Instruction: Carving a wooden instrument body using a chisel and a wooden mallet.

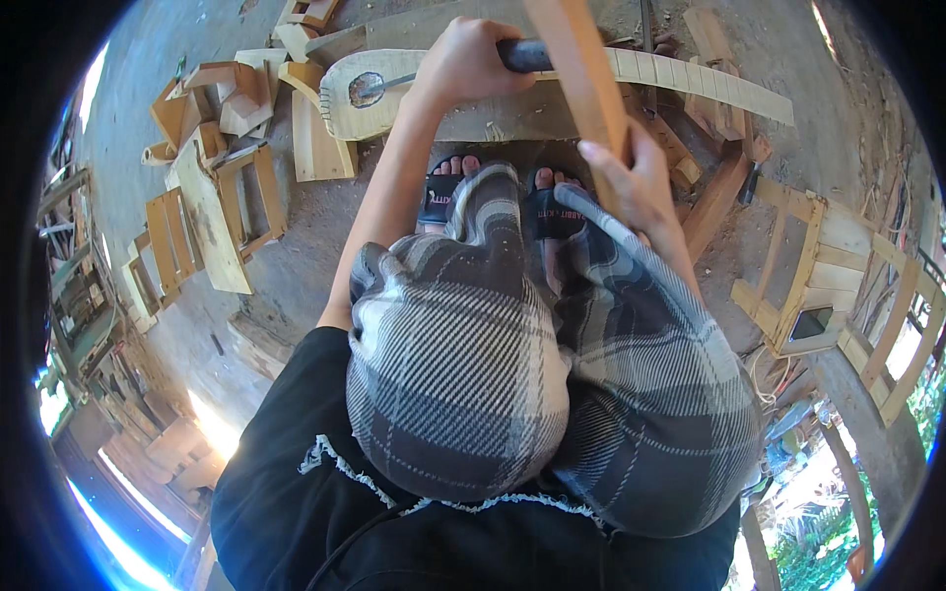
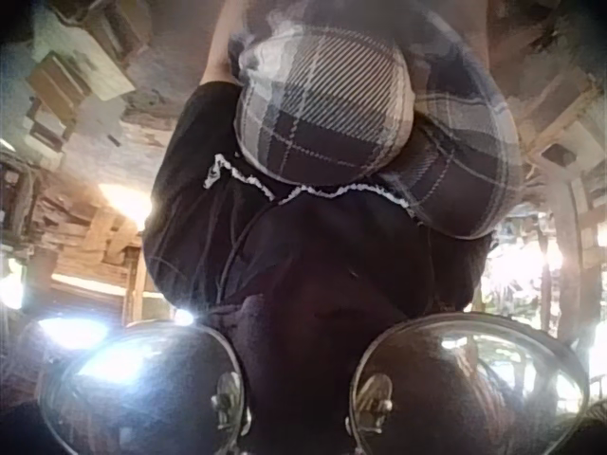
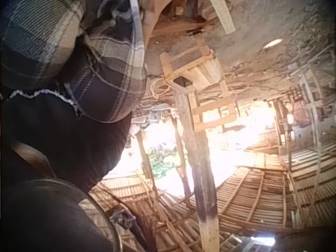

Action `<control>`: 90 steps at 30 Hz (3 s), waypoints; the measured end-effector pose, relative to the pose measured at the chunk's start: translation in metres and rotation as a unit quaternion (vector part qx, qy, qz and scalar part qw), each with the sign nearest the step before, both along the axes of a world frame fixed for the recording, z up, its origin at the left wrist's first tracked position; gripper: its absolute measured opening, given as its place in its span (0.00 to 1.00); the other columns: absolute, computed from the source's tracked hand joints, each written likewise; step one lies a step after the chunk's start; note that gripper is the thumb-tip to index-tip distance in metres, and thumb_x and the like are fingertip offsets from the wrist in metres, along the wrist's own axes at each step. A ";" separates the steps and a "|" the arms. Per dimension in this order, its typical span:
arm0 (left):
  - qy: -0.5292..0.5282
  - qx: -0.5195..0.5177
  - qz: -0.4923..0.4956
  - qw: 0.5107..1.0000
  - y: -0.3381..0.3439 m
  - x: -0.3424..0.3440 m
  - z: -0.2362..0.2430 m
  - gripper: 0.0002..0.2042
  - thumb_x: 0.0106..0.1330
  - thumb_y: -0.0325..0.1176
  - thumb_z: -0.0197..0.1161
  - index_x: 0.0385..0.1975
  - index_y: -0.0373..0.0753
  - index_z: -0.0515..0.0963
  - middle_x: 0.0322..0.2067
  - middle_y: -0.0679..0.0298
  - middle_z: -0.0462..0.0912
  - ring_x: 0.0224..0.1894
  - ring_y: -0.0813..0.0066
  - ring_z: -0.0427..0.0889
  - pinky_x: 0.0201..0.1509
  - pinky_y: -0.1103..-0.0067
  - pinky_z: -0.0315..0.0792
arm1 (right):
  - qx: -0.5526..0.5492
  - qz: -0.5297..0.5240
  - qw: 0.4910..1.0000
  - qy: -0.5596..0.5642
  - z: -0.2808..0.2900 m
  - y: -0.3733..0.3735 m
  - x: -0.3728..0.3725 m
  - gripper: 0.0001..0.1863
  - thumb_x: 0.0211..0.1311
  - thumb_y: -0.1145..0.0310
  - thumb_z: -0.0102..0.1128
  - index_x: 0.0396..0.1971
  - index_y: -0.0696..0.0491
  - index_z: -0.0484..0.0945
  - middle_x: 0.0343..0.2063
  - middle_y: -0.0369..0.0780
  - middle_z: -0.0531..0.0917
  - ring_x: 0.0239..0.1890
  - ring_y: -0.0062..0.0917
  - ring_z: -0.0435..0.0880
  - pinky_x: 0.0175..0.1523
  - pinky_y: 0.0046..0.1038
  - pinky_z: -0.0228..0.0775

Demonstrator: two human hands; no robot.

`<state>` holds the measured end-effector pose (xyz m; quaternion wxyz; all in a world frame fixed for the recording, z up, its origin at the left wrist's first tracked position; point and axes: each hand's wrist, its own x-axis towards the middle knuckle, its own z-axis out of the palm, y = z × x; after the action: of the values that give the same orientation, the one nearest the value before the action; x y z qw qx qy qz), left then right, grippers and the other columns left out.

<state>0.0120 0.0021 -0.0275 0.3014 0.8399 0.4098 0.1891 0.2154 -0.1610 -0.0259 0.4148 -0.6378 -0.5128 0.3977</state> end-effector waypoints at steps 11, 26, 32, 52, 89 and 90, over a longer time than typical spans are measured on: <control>-0.021 -0.083 0.059 0.995 -0.004 -0.002 0.047 0.13 0.43 0.34 0.66 0.25 0.32 0.81 0.23 0.44 0.79 0.29 0.48 0.82 0.35 0.64 0.75 | -0.137 -0.050 0.964 0.223 0.028 0.000 0.023 0.23 0.56 0.55 0.62 0.41 0.60 0.76 0.22 0.36 0.78 0.22 0.18 0.78 0.26 0.21 0.72; -0.032 -0.081 0.077 0.993 -0.002 -0.001 0.044 0.13 0.43 0.35 0.66 0.26 0.32 0.81 0.24 0.44 0.80 0.32 0.48 0.82 0.39 0.64 0.75 | -0.011 0.017 1.000 0.000 0.016 0.006 0.003 0.15 0.61 0.58 0.57 0.34 0.57 0.73 0.18 0.37 0.75 0.17 0.18 0.75 0.21 0.19 0.68; 0.009 -0.063 0.077 0.995 -0.007 -0.009 0.040 0.12 0.44 0.35 0.65 0.26 0.36 0.82 0.25 0.46 0.81 0.32 0.48 0.82 0.40 0.62 0.75 | -0.139 0.010 0.982 0.124 0.013 0.004 -0.014 0.19 0.60 0.57 0.59 0.40 0.57 0.72 0.17 0.35 0.73 0.13 0.15 0.70 0.18 0.17 0.63; -0.463 0.001 0.217 0.860 -0.008 -0.133 0.092 0.10 0.59 0.28 0.67 0.33 0.33 0.74 0.25 0.68 0.78 0.26 0.81 0.77 0.26 0.83 0.69 | -0.132 0.002 0.988 0.085 0.024 -0.002 0.020 0.30 0.58 0.54 0.62 0.52 0.63 0.71 0.43 0.42 0.78 0.45 0.22 0.75 0.52 0.24 0.65; -0.547 0.115 0.373 0.740 -0.059 -0.173 0.045 0.30 0.65 0.22 0.58 0.62 0.42 0.47 0.45 0.61 0.69 0.46 0.77 0.71 0.54 0.79 0.67 | 0.018 0.143 0.949 -0.281 -0.004 0.100 -0.038 0.36 0.47 0.52 0.67 0.52 0.63 0.72 0.52 0.48 0.76 0.52 0.40 0.78 0.56 0.33 0.69; -0.531 0.122 0.383 0.746 -0.061 -0.172 0.045 0.31 0.66 0.22 0.58 0.62 0.42 0.46 0.46 0.61 0.69 0.46 0.77 0.71 0.54 0.79 0.67 | 0.018 0.143 0.949 -0.280 -0.006 0.100 -0.038 0.36 0.47 0.52 0.67 0.52 0.63 0.72 0.52 0.48 0.76 0.52 0.40 0.78 0.56 0.33 0.69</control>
<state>-0.1599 -0.0586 0.0176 0.2675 0.4063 0.4445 0.7522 0.1778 -0.0612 -0.0322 0.2045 -0.6359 -0.7011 0.2496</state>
